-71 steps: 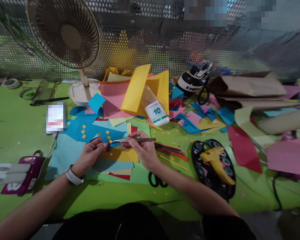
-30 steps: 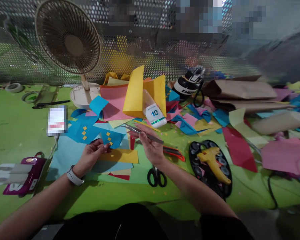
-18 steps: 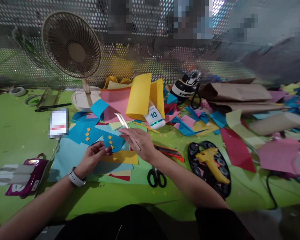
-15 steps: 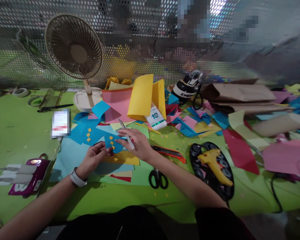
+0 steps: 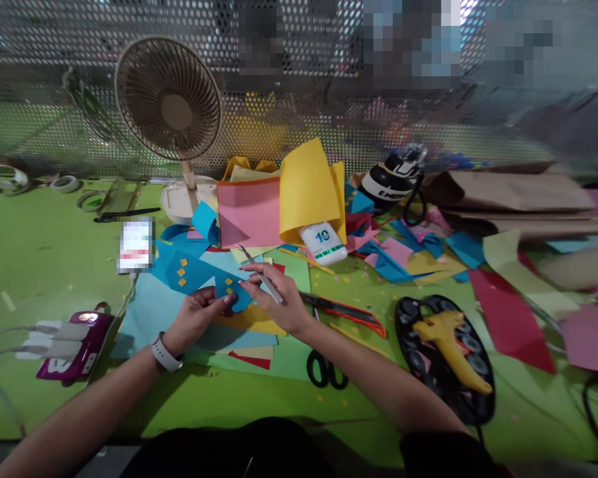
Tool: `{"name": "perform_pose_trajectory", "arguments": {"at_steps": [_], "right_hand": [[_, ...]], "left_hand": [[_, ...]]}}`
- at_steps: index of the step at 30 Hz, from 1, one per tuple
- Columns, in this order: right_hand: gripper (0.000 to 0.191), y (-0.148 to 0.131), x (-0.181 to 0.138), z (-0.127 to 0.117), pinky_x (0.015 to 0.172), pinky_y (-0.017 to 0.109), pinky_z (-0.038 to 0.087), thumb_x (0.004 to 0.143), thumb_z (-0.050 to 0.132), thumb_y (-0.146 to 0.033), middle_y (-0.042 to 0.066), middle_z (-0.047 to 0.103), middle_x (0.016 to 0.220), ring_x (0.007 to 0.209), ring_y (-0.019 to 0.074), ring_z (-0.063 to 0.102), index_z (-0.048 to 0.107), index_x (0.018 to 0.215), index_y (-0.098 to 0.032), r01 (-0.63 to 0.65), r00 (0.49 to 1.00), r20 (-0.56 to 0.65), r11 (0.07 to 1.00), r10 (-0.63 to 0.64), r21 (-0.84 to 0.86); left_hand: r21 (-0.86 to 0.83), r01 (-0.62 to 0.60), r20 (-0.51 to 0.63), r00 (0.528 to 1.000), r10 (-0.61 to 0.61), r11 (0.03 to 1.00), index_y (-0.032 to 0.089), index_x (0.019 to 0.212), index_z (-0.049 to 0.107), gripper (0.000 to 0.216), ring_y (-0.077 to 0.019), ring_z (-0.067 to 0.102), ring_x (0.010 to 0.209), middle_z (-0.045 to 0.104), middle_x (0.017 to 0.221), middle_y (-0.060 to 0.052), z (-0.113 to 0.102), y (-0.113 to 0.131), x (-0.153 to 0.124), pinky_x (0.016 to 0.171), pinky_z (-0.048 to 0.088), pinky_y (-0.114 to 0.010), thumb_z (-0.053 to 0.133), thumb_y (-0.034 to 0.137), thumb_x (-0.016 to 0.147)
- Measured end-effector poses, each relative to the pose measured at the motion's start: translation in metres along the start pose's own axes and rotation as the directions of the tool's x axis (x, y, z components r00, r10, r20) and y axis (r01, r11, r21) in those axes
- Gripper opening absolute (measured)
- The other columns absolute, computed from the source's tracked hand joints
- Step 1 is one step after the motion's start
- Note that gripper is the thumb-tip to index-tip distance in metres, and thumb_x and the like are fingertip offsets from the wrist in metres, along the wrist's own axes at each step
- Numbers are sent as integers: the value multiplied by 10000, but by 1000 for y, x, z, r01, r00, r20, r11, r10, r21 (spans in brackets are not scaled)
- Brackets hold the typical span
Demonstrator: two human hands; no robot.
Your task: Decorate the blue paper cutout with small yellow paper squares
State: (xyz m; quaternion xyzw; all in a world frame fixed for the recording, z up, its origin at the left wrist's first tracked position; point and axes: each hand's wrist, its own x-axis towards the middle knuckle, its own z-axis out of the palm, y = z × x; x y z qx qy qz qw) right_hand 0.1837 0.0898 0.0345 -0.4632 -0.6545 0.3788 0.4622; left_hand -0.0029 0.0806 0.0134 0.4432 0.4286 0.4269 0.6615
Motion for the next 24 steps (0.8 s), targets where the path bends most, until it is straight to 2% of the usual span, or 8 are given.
{"name": "perform_pose_trajectory", "arguments": {"at_steps": [6,10,12,17,21,24], "right_hand": [[294,1,1,-1,770,316,533,835,670,-388,7,693,760,799,179,675,621,1066,-212,25,999,-22,999,-25,-30],[300,2,-3,3,795,334,538,849,653,-397,4,687,771,752,171,675,605,1086,-220,36,999,18,999,-36,-12],[297,3,-6,6,817,338,536,854,644,-396,7,684,790,766,171,679,602,1093,-224,56,998,30,998,-55,-20],[281,5,-12,13,819,326,543,866,632,-344,16,685,859,838,176,689,594,1126,-242,83,996,40,996,-82,-35],[280,7,-15,16,780,315,548,872,628,-339,29,692,903,829,176,686,590,1132,-243,93,994,57,995,-91,-31],[278,7,-14,15,767,303,540,883,614,-348,23,683,862,806,167,674,592,1136,-236,87,994,66,996,-84,-37]], "left_hand": [[-45,-32,9,999,33,998,143,768,695,375,-163,626,689,701,755,-42,2,7,-3,681,509,-292,859,435,600],[-165,-156,-119,983,137,974,191,902,707,333,-204,650,919,725,963,-39,2,4,-3,863,507,-336,853,336,641],[-196,-146,-158,981,116,970,199,875,715,275,-216,652,968,730,981,-37,1,0,-2,896,501,-345,844,305,657],[-225,-109,-258,965,49,968,194,762,697,229,-167,664,809,723,844,0,-3,-6,0,779,526,-295,863,265,621],[-223,-122,-251,966,64,967,199,798,701,241,-159,661,773,723,828,6,-2,-4,0,750,529,-288,856,270,627],[-216,-126,-234,969,74,968,195,806,705,240,-177,671,811,731,853,-7,-1,-1,-1,775,529,-300,852,280,636]]}}
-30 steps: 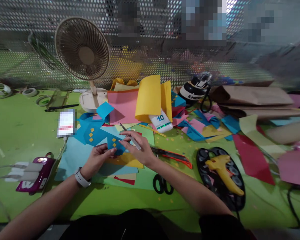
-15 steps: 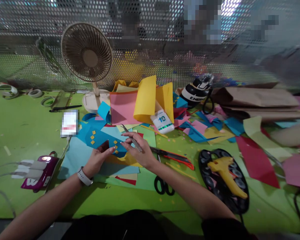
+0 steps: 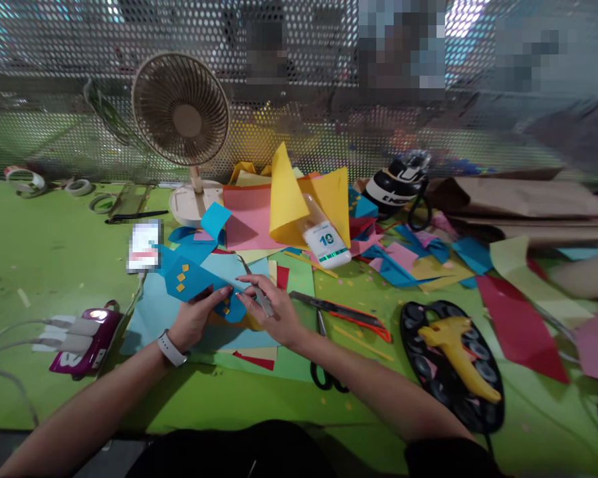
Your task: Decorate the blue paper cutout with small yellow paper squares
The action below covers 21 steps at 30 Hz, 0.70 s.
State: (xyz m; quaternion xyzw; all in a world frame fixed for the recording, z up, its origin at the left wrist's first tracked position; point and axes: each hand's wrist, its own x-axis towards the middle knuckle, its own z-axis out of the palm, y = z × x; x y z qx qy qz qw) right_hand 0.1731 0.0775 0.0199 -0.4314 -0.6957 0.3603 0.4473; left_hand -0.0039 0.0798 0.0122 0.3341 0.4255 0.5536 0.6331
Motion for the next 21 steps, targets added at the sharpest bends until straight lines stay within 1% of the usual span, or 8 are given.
{"name": "perform_pose_trajectory", "arguments": {"at_steps": [4,6,7,10,13,15,18,21], "right_hand": [[282,-2,7,-9,726,297,535,867,628,-354,7,659,795,745,157,651,591,1116,-227,-45,999,-29,998,46,44],[292,-2,11,-15,674,286,529,849,643,-361,-3,640,756,702,151,632,587,1097,-219,-66,997,-40,994,70,85],[297,-2,13,-18,649,280,523,843,646,-361,-7,630,739,677,145,618,584,1094,-214,-75,996,-38,992,79,103],[303,-1,17,-24,580,258,500,845,636,-351,-15,608,718,613,124,576,578,1102,-201,-86,996,-3,988,87,126],[294,1,18,-27,556,253,492,856,617,-349,-16,600,724,591,119,563,585,1109,-203,-68,996,57,993,63,101],[298,3,20,-30,585,264,502,859,612,-354,-6,613,748,622,130,583,590,1119,-208,-31,999,42,998,29,53],[309,4,24,-37,656,289,517,854,619,-367,14,645,806,697,154,618,601,1121,-214,18,998,-59,999,-20,-47],[311,4,30,-45,655,295,516,853,621,-387,16,667,817,691,160,617,612,1118,-223,47,991,-120,994,-58,-94]], "left_hand": [[5,-12,135,991,11,1000,175,924,714,353,-234,664,975,733,1001,-60,0,4,2,870,519,-340,863,303,631],[-33,-27,144,989,31,999,167,966,700,420,-245,664,994,728,1013,-75,0,5,4,872,521,-348,858,371,635],[-76,-35,107,993,43,996,168,951,689,435,-245,671,980,726,994,-74,0,5,5,858,528,-351,853,414,632],[-214,-72,-59,996,61,974,184,871,647,442,-217,685,920,712,926,-41,-1,7,10,831,544,-360,824,509,630],[-228,-68,-184,983,26,971,193,854,650,402,-155,677,803,700,851,-3,-3,9,15,788,553,-319,826,479,633],[-208,-50,-241,970,-2,977,193,863,673,392,-123,658,714,703,815,9,-5,10,18,695,543,-263,850,430,605],[-189,-35,-259,966,-15,981,186,852,691,399,-108,641,658,713,799,5,-7,11,23,599,506,-219,876,386,560],[-182,-29,-241,970,-15,983,186,795,678,378,-122,656,696,715,796,5,-7,13,27,638,522,-237,882,375,539]]}}
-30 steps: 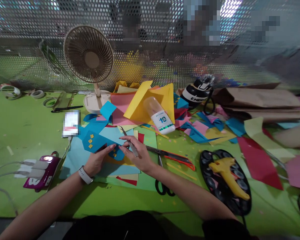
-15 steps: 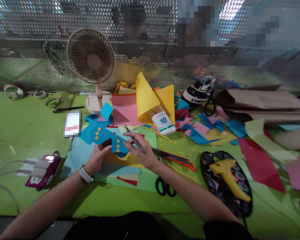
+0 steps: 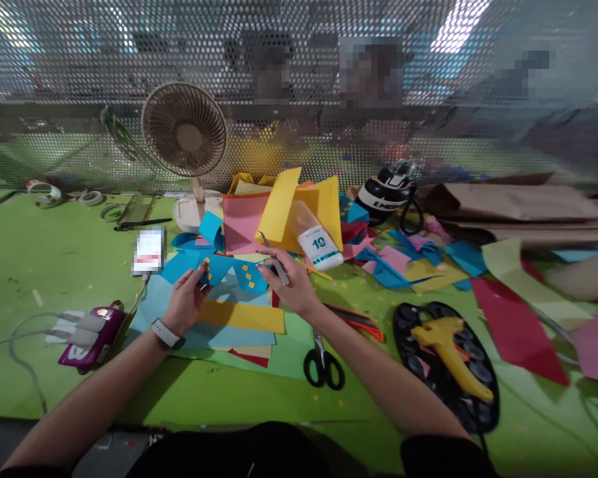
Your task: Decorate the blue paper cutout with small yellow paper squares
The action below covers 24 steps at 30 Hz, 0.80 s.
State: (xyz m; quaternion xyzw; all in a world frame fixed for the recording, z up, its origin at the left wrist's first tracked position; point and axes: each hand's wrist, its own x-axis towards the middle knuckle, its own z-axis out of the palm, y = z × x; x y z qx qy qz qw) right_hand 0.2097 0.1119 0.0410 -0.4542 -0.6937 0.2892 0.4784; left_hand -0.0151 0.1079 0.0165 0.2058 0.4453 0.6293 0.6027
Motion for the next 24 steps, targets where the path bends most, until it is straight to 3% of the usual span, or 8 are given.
{"name": "perform_pose_trajectory", "arguments": {"at_steps": [7,14,19,24], "right_hand": [[318,6,9,-13,701,303,531,860,623,-403,25,703,855,760,174,658,617,1120,-220,39,996,74,999,-39,11],[292,8,14,-20,845,384,540,872,603,-373,56,730,949,936,230,691,609,1126,-229,118,992,44,993,-117,-21],[283,9,17,-25,827,371,553,879,599,-361,66,732,982,908,220,705,614,1127,-226,162,985,66,986,-160,-27],[257,9,15,-23,849,392,557,884,612,-348,63,731,1013,945,225,703,617,1117,-240,182,983,36,983,-181,-26]], "left_hand": [[13,-2,50,999,1,1000,182,774,653,349,-115,660,718,706,806,13,5,10,1,646,523,-233,874,340,555],[60,22,108,994,-28,998,153,701,614,350,-136,665,707,709,799,-28,9,18,-4,664,537,-272,894,288,542],[22,-110,51,993,109,994,197,911,605,429,-96,648,643,675,715,36,16,27,1,676,514,-235,847,405,624],[45,-305,53,952,302,951,320,1331,462,738,-112,655,700,685,787,59,20,25,4,708,514,-245,801,437,687]]}}
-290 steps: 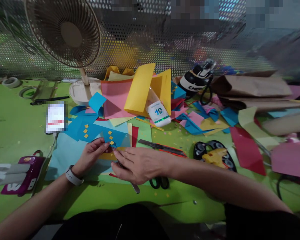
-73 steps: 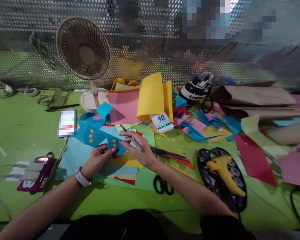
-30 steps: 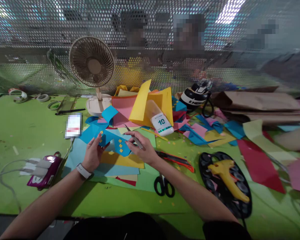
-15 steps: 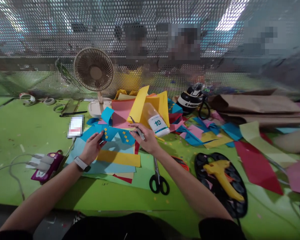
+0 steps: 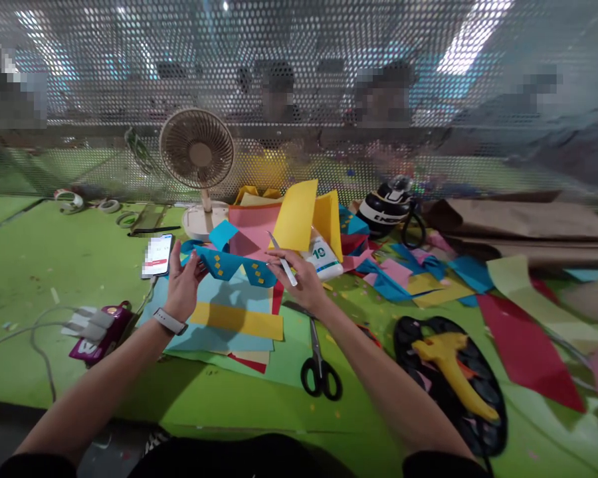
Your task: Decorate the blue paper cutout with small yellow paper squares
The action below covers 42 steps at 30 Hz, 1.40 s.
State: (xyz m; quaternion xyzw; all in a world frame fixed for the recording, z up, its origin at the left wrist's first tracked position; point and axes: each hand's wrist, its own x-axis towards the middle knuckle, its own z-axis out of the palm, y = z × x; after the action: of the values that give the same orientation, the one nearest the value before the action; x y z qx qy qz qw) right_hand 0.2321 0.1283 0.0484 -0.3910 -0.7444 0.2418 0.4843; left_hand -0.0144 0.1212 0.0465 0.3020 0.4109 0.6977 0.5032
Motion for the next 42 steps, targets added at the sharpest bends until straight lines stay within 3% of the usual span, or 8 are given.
{"name": "perform_pose_trajectory", "arguments": {"at_steps": [7,14,19,23,31,35,38,42], "right_hand": [[243,0,-4,2,861,395,545,910,592,-308,66,715,1084,969,218,689,624,1145,-256,106,994,27,990,-104,-94],[234,-1,-1,1,810,385,533,918,582,-241,64,729,1016,921,220,674,632,1147,-255,257,966,46,941,-253,-219],[235,1,-2,0,837,360,548,916,588,-268,52,728,1044,936,207,696,628,1148,-258,174,985,13,969,-174,-175],[244,8,-4,0,810,336,573,905,600,-307,43,722,1084,930,202,710,622,1145,-266,44,999,-5,997,-44,-68],[242,4,-5,3,785,323,581,894,613,-310,33,734,1012,901,195,712,628,1130,-257,-12,999,33,1000,13,-18],[259,-1,-6,3,771,308,581,887,620,-292,39,736,1012,914,197,714,628,1143,-251,9,999,51,1000,-7,-24],[266,0,-6,2,797,323,574,893,611,-296,49,727,1053,927,201,712,625,1154,-250,8,998,61,999,-5,-44],[255,1,-5,2,782,331,575,893,607,-315,42,734,975,906,204,709,631,1140,-253,-12,998,64,1000,13,-17]], "left_hand": [[26,-20,15,1000,20,999,264,1160,623,516,-126,644,725,701,865,3,1,1,11,666,502,-241,733,529,731],[85,-36,30,999,34,996,209,986,709,368,-94,609,684,687,799,12,-3,4,27,664,479,-204,824,330,657],[1,-17,45,999,17,1000,245,1136,660,528,-80,611,668,692,796,30,-6,3,33,623,475,-187,839,319,645],[-85,89,103,991,-80,992,226,1051,683,467,-52,590,589,685,745,44,-8,1,37,552,454,-165,855,321,628],[7,223,246,944,-218,975,192,1102,679,446,-111,645,660,702,808,-10,-3,-1,23,602,509,-221,796,369,710],[256,-5,248,967,-60,967,213,1074,686,425,-150,640,791,699,928,-34,-2,-1,21,665,499,-252,782,410,710],[341,-121,213,976,48,932,185,870,723,305,-105,551,656,651,777,-7,-3,3,23,573,423,-225,721,470,761],[487,-242,293,950,104,839,173,754,727,426,-81,347,476,424,517,40,-2,12,21,445,257,-240,594,569,837]]}}
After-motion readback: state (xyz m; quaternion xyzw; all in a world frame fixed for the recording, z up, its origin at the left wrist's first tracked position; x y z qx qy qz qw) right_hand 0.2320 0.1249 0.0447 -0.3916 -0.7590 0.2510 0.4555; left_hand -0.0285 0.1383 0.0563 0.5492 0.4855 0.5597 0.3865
